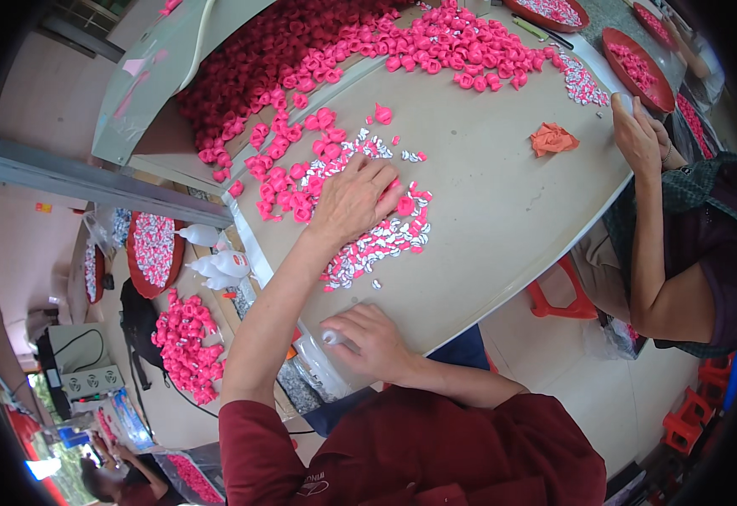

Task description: The person repeatedly picks up small pink and white components from a table, applies glue from a small bottle to the pink piece, and attaches a white piece to form a finished unit. The person places completed units into a growing pile on the table. Another person works at the same table in the background.

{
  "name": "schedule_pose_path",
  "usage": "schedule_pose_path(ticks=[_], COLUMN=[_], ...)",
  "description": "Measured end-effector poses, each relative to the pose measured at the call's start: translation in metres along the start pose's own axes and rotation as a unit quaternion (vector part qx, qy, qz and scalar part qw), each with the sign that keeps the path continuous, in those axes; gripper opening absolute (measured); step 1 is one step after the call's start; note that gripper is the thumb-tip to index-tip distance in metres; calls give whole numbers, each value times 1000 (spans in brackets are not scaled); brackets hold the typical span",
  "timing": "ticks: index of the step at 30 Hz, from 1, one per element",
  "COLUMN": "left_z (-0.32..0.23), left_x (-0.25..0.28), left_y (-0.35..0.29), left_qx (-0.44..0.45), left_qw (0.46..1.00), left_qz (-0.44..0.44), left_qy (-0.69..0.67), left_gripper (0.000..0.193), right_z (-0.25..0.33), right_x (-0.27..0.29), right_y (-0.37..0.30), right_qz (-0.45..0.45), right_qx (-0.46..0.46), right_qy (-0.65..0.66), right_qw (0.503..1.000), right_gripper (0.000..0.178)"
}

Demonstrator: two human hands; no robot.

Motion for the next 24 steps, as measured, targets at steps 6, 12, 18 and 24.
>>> schedule_pose_path(ticks=[6, 12, 18, 24], left_z=[-3, 5, 12, 98], left_x=[3, 3, 14, 46], left_y=[-1, 10, 11, 37], left_qx=[-38, 15, 42, 152], left_qw=[999, 998, 982, 953], left_qz=[-1, -32, -152, -257], left_qy=[-25, -52, -103, -53], left_gripper=[24, 21, 14, 14], right_z=[1, -1, -2, -3], right_x=[-1, 1, -2, -2], right_y=[0, 1, 0, 0], right_qz=[1, 8, 15, 17], right_qx=[2, -5, -2, -10], right_qy=[-3, -3, -8, -9], right_qw=[1000, 1000, 1000, 1000], right_gripper=[28, 28, 30, 31])
Point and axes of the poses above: each hand's wrist, its own y-axis towards the middle knuckle, its own x-axis out of the back of the hand, z = x × y, the point moved 6 cm from there along y, towards the middle knuckle, and after that the axes turned 4 degrees about -z, right-handed, at the moved point
